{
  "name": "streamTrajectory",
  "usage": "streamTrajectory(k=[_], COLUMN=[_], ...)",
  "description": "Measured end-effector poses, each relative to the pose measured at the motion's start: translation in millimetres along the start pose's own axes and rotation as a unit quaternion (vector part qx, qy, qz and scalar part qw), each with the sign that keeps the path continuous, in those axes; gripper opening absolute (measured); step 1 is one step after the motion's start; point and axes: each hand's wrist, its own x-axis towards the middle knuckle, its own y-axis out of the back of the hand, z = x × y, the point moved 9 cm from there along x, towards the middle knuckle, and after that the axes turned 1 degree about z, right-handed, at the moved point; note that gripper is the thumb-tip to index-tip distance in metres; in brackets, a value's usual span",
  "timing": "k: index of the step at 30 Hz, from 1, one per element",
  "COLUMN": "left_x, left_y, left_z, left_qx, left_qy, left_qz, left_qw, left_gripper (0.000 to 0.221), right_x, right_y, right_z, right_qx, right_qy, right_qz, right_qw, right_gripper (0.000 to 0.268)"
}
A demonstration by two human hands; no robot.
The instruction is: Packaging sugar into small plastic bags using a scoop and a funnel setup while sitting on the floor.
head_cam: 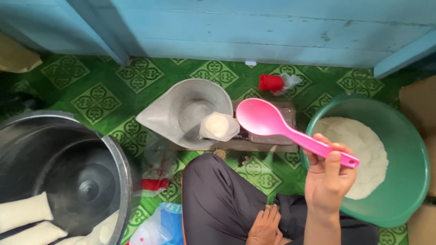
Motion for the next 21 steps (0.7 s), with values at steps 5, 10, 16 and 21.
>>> streamTrajectory(k=[5,10,16,21], left_x=[2.5,3.3,10.6,6.6], left_y=[3.4,-4.0,0.9,-15.6], left_z=[3.9,3.2,10.5,5.7], left_qx=[0.024,0.114,0.104,0.123], left_qy=[-0.001,0.007,0.014,0.013], left_qz=[0.005,0.01,0.002,-0.015], left_qw=[1.0,0.993,0.994,0.992], left_gripper=[0.059,0.054,0.063,0.064], right_x=[6.2,6.9,-2.9,-15.0], right_y=[60.7,138.6,245.2,320.3], right_z=[8.1,25.8,50.8,69.3], right_qx=[0.086,0.132,0.06,-0.029], right_qy=[-0.048,-0.073,-0.093,-0.148], right_qz=[0.104,0.186,0.272,0.334], right_qw=[0.99,0.971,0.956,0.931], right_gripper=[0.022,0.018,0.023,0.033])
